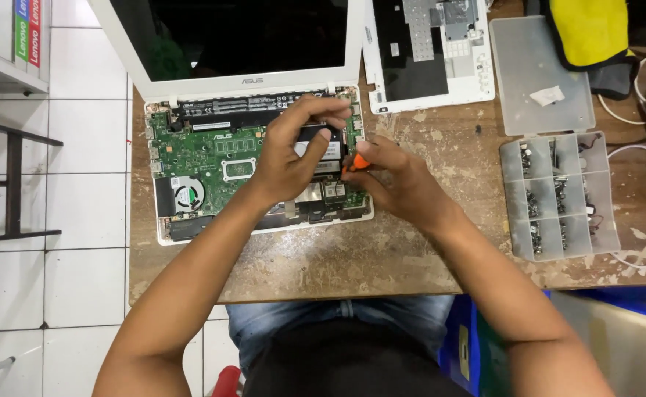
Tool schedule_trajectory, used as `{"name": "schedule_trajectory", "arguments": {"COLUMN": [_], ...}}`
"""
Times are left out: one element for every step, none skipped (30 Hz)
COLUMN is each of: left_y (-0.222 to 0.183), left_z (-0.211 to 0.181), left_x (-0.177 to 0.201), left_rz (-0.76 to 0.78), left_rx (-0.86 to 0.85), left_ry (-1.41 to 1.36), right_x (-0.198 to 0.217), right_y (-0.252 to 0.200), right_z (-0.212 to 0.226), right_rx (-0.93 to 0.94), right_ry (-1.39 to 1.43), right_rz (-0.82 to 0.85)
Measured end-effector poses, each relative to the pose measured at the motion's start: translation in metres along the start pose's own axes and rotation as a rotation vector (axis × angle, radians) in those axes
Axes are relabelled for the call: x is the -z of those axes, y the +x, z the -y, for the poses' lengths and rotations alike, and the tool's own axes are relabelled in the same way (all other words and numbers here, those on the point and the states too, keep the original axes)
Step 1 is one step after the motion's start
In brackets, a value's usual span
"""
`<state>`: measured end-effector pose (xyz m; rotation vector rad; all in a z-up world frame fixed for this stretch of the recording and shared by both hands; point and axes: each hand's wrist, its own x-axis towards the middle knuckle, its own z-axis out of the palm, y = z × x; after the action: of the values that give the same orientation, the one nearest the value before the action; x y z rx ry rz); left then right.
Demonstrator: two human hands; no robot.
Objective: Disassembling a laptop by removing internal components and disconnecting ribbon cables.
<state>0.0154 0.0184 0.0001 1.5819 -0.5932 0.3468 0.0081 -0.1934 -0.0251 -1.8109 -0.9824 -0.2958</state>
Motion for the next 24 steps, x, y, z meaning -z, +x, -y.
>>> {"name": "schedule_trajectory", "arguments": {"left_y": [0.003,0.002,0.002,0.0,-0.002,-0.003,-0.001,-0.002,-0.002,-0.004,-0.004,-0.003,-0.003,-0.003,-0.002,-0.004,-0.005,-0.006,-0.005,-0.005,-0.004,-0.004,-0.005,-0.007], "left_z": [0.001,0.0,0.0,0.002,0.005,0.007,0.007,0.006,0.005,0.002,0.0,-0.001,-0.002,-0.001,-0.001,0.001,0.002,0.004,0.004,0.004,0.004,0.006,0.009,0.01], "left_x": [0.001,0.0,0.0,-0.001,-0.003,-0.004,-0.004,-0.005,-0.007,-0.007,-0.008,-0.009,-0.009,-0.009,-0.009,-0.01,-0.01,-0.009,-0.01,-0.01,-0.011,-0.011,-0.012,-0.012], "left_rz": [-0.001,0.0,0.001,0.006,0.01,0.016,0.023,0.046,0.069,0.077,0.101,0.127,0.136,0.179,0.221,0.229,0.245,0.26,0.268,0.273,0.278,0.286,0.289,0.292], "left_rx": [-0.006,-0.027,-0.047,-0.049,-0.052,-0.054,-0.056,-0.051,-0.047,-0.046,-0.035,-0.03,-0.035,-0.076,-0.118,-0.121,-0.131,-0.142,-0.146,-0.146,-0.145,-0.15,-0.142,-0.13], "left_ry": [0.004,0.016,0.027,0.023,0.048,0.072,0.068,0.128,0.189,0.183,0.242,0.301,0.295,0.36,0.425,0.416,0.454,0.495,0.49,0.504,0.519,0.516,0.528,0.539], "right_x": [0.002,0.002,0.002,0.005,0.008,0.011,0.028,0.045,0.062,0.07,0.078,0.088,0.09,0.093,0.096,0.095,0.094,0.092,0.09,0.086,0.083,0.082,0.08,0.078], "right_y": [0.005,0.007,0.008,0.005,0.001,-0.002,0.002,0.004,0.005,0.002,-0.002,-0.004,-0.006,-0.007,-0.008,-0.012,-0.017,-0.02,-0.012,-0.005,0.003,0.005,0.006,0.006], "right_z": [0.001,0.006,0.009,0.005,0.0,-0.005,-0.007,-0.008,-0.008,-0.013,-0.018,-0.023,-0.024,-0.026,-0.028,-0.034,-0.04,-0.047,-0.041,-0.036,-0.03,-0.03,-0.031,-0.031], "right_rx": [0.007,0.049,0.09,0.088,0.014,-0.06,-0.062,-0.08,-0.099,-0.105,-0.164,-0.22,-0.222,-0.293,-0.364,-0.369,-0.369,-0.366,-0.369,-0.361,-0.353,-0.355,-0.362,-0.372], "right_ry": [-0.001,-0.029,-0.057,-0.063,0.077,0.217,0.211,0.204,0.196,0.191,0.223,0.254,0.246,0.244,0.242,0.234,0.193,0.155,0.15,0.153,0.156,0.152,0.134,0.117], "right_rz": [-0.001,0.006,0.013,0.009,-0.055,-0.122,-0.128,-0.19,-0.253,-0.259,-0.313,-0.369,-0.378,-0.373,-0.368,-0.377,-0.35,-0.323,-0.331,-0.297,-0.264,-0.273,-0.251,-0.227]}}
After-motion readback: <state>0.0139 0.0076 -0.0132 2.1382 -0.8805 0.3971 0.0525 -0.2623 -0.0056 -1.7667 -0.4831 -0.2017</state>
